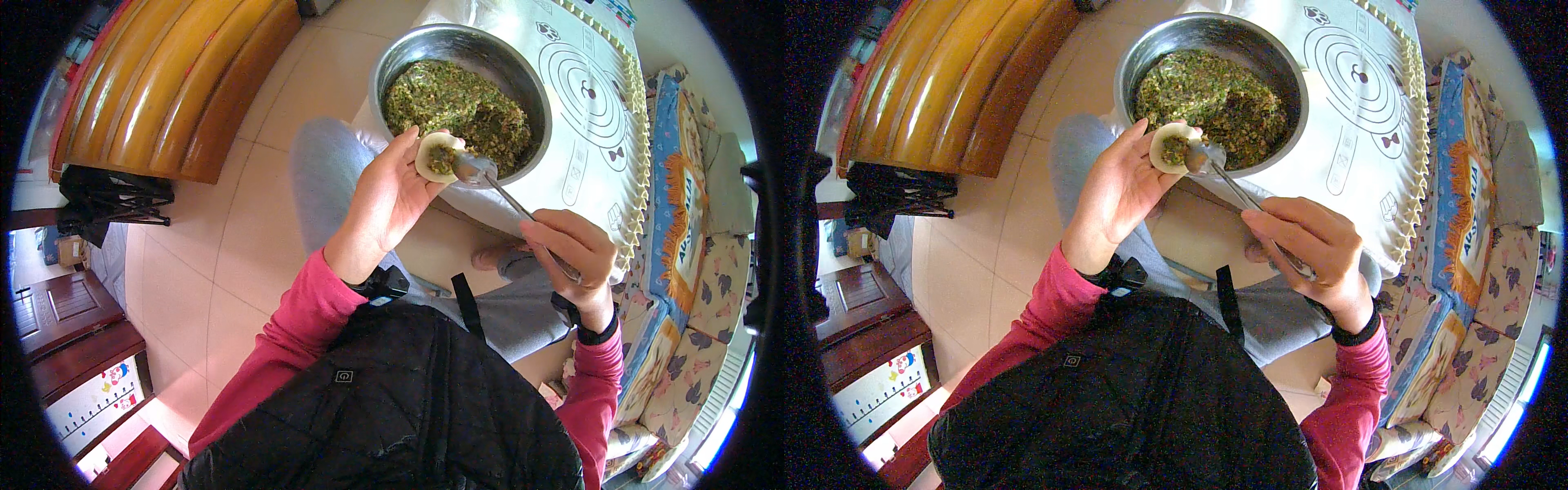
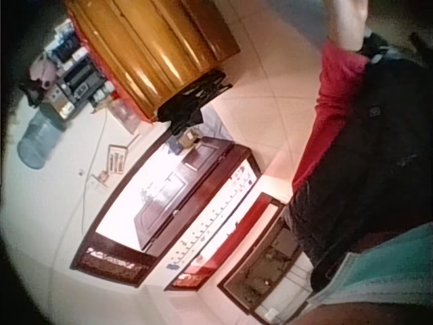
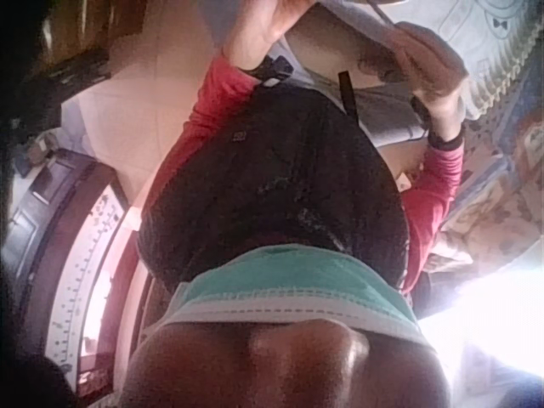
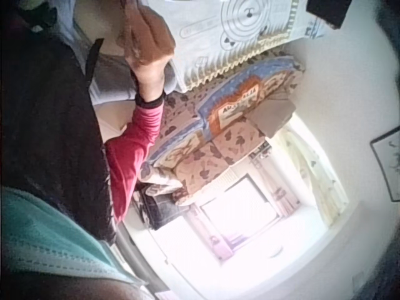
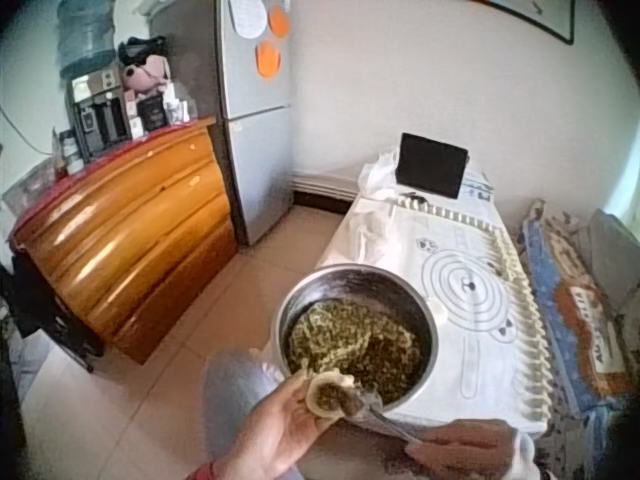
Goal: The person sits on the floor and repeatedly fills round dough wrappers with a green vegetable mixture using a spoon, then folds and seals each dumpling by hand. Finished dumplings are placed in a row on a patterned mat on the table.
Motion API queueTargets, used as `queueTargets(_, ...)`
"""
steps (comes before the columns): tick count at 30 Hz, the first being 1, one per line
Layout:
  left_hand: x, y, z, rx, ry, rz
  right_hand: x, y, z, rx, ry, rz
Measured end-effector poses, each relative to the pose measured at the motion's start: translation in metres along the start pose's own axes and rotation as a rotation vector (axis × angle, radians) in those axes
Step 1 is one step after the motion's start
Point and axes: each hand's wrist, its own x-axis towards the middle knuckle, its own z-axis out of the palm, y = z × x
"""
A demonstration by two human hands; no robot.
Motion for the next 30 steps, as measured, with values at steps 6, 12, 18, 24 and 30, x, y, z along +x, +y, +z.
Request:
queueTargets(6,0.01,0.002,-0.003,-0.017,-0.031,-0.075,0.004,0.007,0.003,0.012,-0.105,-0.051)
queueTargets(12,0.021,-0.002,-0.01,0.014,0.025,-0.033,0.011,0.009,0.003,-0.038,-0.103,-0.045)
queueTargets(18,0.033,-0.009,-0.009,0.03,0.133,0.076,0.013,0.013,0.0,-0.075,-0.077,-0.075)
queueTargets(24,0.044,-0.006,-0.001,0.071,0.144,0.217,0.01,0.033,-0.005,-0.189,-0.074,-0.059)
queueTargets(30,0.053,-0.001,0.002,0.104,0.16,0.204,0.007,0.046,-0.007,-0.068,0.097,0.12)
